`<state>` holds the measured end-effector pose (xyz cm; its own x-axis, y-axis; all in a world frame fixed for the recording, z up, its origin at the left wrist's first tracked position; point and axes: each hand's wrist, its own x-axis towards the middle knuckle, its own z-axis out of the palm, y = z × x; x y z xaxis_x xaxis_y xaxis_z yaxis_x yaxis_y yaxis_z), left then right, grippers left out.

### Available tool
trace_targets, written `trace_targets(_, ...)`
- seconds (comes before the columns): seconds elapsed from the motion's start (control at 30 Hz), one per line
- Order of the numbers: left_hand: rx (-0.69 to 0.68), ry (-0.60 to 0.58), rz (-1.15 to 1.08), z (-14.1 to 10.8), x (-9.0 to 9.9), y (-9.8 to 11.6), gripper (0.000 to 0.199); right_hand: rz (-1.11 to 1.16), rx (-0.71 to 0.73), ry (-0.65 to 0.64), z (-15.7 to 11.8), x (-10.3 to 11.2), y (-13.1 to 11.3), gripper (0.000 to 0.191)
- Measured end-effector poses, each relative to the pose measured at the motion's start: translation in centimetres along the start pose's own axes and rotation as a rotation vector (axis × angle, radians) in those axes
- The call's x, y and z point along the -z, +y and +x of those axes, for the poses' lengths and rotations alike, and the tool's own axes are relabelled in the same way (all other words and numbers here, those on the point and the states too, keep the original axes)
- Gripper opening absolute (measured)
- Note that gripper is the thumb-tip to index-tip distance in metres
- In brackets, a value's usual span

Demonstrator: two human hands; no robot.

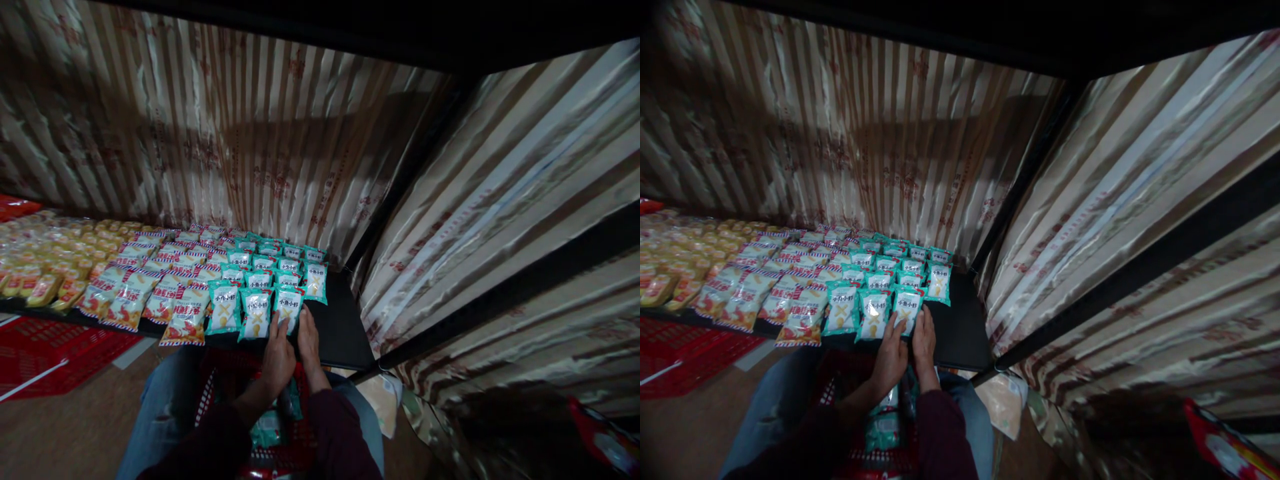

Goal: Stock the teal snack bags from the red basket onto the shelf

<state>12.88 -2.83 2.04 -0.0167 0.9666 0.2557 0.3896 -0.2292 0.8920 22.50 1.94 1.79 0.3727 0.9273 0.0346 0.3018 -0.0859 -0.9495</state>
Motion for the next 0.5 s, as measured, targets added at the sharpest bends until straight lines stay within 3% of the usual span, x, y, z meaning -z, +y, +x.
trace_targets(0.23, 0.019, -0.038, -0.005, 1.1, 0.1, -0.2, 0.06, 0.022, 0.026, -0.004, 0.6, -0.8, 1.2, 0.064)
trace_targets(0.5, 0.039, -0.052, 0.034, 1.2, 0.4, 0.9, 0.057, -0.069, 0.041, -0.037, 0.3, -0.5, 0.5, 0.061)
